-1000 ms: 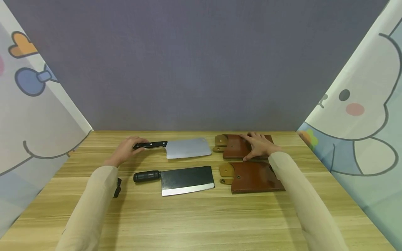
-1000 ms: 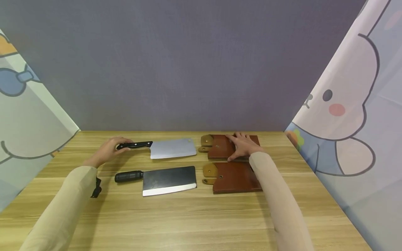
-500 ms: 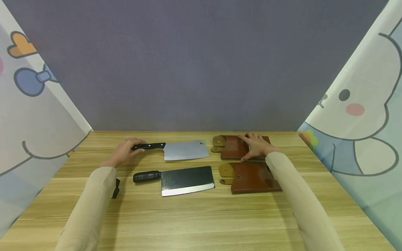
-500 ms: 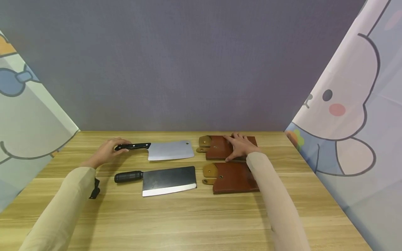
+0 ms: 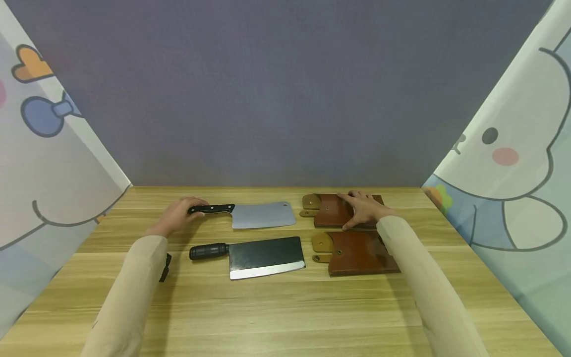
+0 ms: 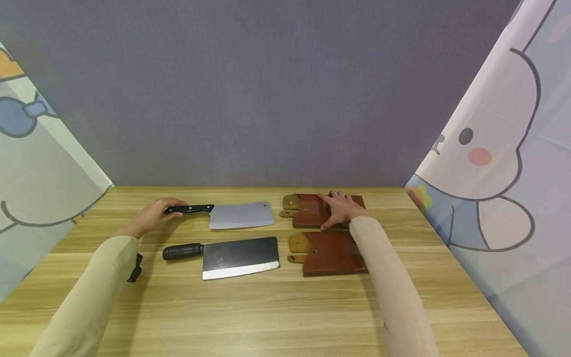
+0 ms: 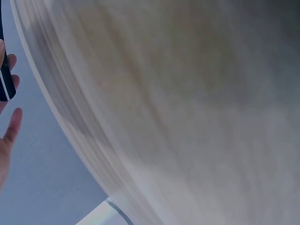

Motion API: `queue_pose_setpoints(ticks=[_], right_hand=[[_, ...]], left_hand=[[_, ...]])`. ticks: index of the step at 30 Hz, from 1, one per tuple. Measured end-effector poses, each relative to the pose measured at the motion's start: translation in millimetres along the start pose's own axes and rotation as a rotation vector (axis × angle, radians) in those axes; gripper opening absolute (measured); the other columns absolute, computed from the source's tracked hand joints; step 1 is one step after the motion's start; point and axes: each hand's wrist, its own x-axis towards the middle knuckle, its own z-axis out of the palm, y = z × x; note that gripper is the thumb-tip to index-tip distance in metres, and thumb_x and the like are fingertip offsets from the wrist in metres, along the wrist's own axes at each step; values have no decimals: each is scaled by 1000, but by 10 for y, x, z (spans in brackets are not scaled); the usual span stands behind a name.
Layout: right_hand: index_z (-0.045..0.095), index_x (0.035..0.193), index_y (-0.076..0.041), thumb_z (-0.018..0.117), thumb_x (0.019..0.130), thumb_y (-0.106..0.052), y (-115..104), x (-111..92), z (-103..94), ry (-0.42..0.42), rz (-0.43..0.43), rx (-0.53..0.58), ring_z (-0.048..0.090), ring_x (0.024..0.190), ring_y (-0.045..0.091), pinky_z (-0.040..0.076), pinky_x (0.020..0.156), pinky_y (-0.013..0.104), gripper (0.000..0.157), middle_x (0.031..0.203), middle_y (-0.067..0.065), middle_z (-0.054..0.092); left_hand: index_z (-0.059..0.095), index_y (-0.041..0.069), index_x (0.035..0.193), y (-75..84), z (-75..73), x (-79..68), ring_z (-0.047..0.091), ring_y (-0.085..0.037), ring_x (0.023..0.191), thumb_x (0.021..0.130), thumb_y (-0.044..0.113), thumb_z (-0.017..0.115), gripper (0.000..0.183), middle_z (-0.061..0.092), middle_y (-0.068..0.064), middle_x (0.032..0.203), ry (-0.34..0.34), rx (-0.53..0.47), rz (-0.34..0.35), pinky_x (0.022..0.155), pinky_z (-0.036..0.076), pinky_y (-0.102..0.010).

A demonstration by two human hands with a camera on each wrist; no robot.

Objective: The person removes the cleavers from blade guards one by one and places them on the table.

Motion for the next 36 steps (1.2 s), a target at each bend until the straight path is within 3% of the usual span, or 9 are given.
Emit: queue_pose_setpoints(ticks=[15, 28, 36], right_hand=[[20, 146, -12, 78, 64, -49, -8, 4, -13, -35, 7, 27, 17, 131, 53, 11, 102, 69, 107, 144, 30, 22], [15, 147, -13, 76, 68, -47, 5, 30, 0, -92, 24, 77, 10, 133, 53, 6, 102, 70, 106, 147, 28, 14], [14, 148, -15, 75, 70, -45, 13, 28, 3, -124, 39, 115, 6, 134, 52, 14, 98, 73, 104, 149, 28, 8]], left_hand=[[62, 6, 114, -57, 40, 47, 59, -38, 99, 84, 10, 64, 31, 64, -17, 109, -29, 34, -23, 84, 45, -55], [62, 4, 113, -63, 52, 29, 57, -40, 102, 83, 9, 65, 31, 62, -18, 113, -37, 63, 15, 86, 43, -56], [62, 3, 111, -65, 63, 38, 56, -41, 103, 83, 10, 65, 29, 62, -19, 113, -62, 61, 3, 84, 43, -57]])
